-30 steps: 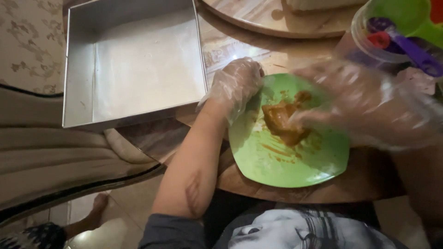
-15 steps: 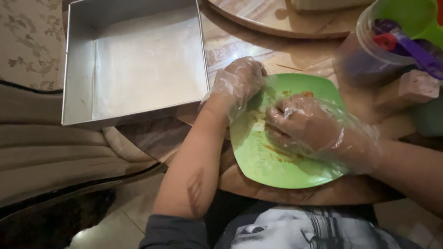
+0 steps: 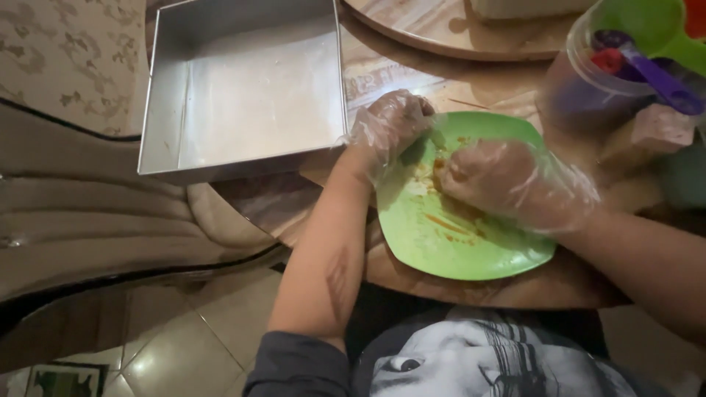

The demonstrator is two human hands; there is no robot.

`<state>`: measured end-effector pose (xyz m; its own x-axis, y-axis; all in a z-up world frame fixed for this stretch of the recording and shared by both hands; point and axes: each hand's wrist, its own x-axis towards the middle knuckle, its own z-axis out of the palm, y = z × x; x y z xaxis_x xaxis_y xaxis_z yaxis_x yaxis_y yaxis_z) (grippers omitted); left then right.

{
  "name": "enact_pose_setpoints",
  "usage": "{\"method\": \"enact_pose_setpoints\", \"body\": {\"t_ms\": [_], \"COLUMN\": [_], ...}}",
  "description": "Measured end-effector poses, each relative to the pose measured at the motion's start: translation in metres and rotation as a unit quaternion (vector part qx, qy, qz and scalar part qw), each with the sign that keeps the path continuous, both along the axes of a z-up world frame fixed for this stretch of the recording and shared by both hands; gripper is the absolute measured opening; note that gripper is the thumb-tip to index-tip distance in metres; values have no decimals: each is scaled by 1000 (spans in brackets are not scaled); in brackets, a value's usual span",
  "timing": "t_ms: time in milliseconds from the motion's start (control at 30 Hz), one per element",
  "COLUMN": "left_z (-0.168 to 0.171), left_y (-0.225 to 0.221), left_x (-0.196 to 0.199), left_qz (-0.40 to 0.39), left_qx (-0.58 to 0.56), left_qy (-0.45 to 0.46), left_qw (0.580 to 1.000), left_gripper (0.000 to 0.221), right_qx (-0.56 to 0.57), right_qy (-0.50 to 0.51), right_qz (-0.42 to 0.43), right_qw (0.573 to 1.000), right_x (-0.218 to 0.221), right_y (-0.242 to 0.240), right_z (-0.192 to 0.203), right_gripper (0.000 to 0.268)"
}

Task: The person mixes and shapes a paste by hand while wearing gloves on a plate.

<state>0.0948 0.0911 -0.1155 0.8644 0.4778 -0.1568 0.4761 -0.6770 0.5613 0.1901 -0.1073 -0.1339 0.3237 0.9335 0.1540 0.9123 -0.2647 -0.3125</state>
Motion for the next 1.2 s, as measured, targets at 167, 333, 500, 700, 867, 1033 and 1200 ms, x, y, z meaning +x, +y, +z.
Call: {"method": "enact_pose_setpoints", "body": {"t_ms": [167,333,500,700,867,1033,1200], "left_z": [14,36,-4,-19,-1,-13,17], "left_y": [-24,-39,-14,-5,-18,-15,-31], "left_x": [-8,-12,-1,1,-12,-11,-9], "left_qz": [68,152,160,61,64,40,109], "left_qx": [-33,-177,-172,20,-28,-44,-120], "left_qy": [2,-47,-54,-13,-45,-61,-46], "left_qw": [997,971,971,998,997,996,986], "left_gripper": [24,14,14,26,28,28,22], "right_qx": [53,85,213,185,174,146,103], "right_qy": [213,223,237,379,358,348,326], "right_qz": [-105,-120,-5,90,162,227,311], "right_qw": [970,964,948,902,903,897,887], "right_x": [-3,0,17,53,41,31,4], "right_y": [-5,-2,-11,-7,1,-11,0], "right_z": [12,28,29,2,44,67,97], "right_gripper": [24,16,23,21,21,24,31]}}
